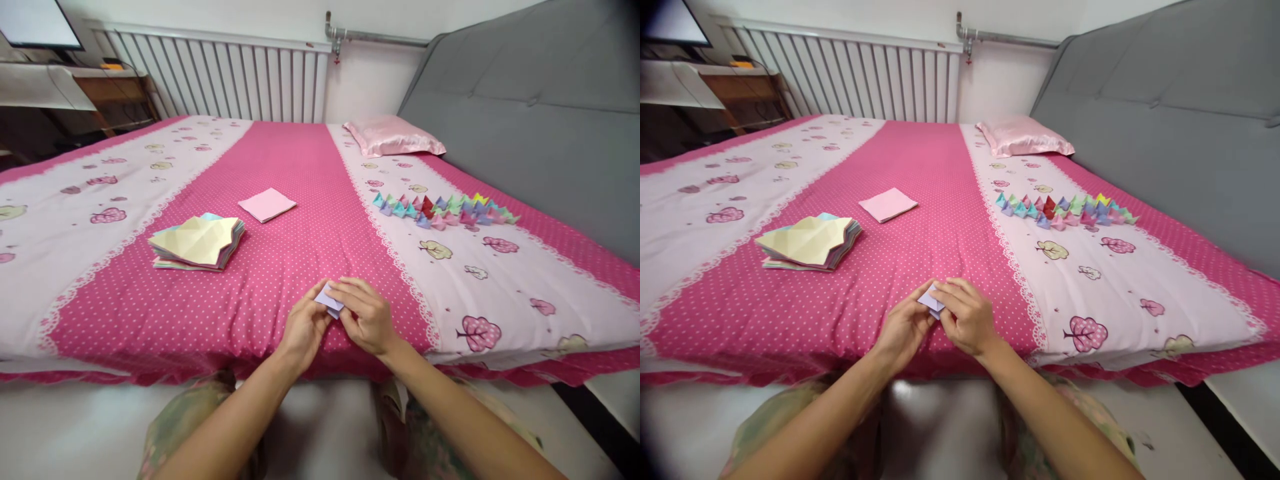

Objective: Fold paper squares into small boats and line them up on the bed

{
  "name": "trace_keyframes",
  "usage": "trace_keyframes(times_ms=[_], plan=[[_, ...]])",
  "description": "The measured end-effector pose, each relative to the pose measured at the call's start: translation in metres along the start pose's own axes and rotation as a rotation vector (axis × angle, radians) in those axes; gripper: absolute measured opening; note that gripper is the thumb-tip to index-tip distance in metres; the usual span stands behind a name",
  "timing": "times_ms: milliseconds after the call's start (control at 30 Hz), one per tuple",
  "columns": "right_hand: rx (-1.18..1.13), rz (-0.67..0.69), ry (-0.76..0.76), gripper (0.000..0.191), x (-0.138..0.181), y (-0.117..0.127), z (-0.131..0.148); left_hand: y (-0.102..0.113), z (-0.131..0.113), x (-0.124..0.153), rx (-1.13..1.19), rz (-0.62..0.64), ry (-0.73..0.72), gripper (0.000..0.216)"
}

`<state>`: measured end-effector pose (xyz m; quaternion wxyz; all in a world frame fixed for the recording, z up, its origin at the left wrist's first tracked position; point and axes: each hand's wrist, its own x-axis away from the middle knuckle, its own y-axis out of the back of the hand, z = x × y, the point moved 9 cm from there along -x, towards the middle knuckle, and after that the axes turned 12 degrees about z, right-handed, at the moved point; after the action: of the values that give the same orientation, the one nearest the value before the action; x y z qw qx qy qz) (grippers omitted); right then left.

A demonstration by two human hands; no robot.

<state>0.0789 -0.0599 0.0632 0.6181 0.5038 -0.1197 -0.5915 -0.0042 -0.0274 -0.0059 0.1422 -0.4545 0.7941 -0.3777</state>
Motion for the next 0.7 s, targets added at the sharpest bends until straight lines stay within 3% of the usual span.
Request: trace_keyframes(times_ms=[167,367,567,700], plan=[[0.027,0.094,0.073,0.047,-0.002,-0.003,0.007,-0.003,-0.008,0.000,0.075,0.060,-0.007,0.028],[-0.191,-0.016,0.053,0.027,-0.002,0.012,0.004,-0.008,-0.008,-0.003,-0.047,0.112,-0.025,0.023],[-0.427,-0.211,-0.222,0.007,0.004,0.020,-0.031,-0.009,-0.015,-0.002,-0.290,0.115,-0.070,0.030],[-0.598,-0.121,-0.313,0.018,0.003,0.003,-0.043,-0.014,-0.015,0.001,-0.543,0.148,-0.078,0.038]])
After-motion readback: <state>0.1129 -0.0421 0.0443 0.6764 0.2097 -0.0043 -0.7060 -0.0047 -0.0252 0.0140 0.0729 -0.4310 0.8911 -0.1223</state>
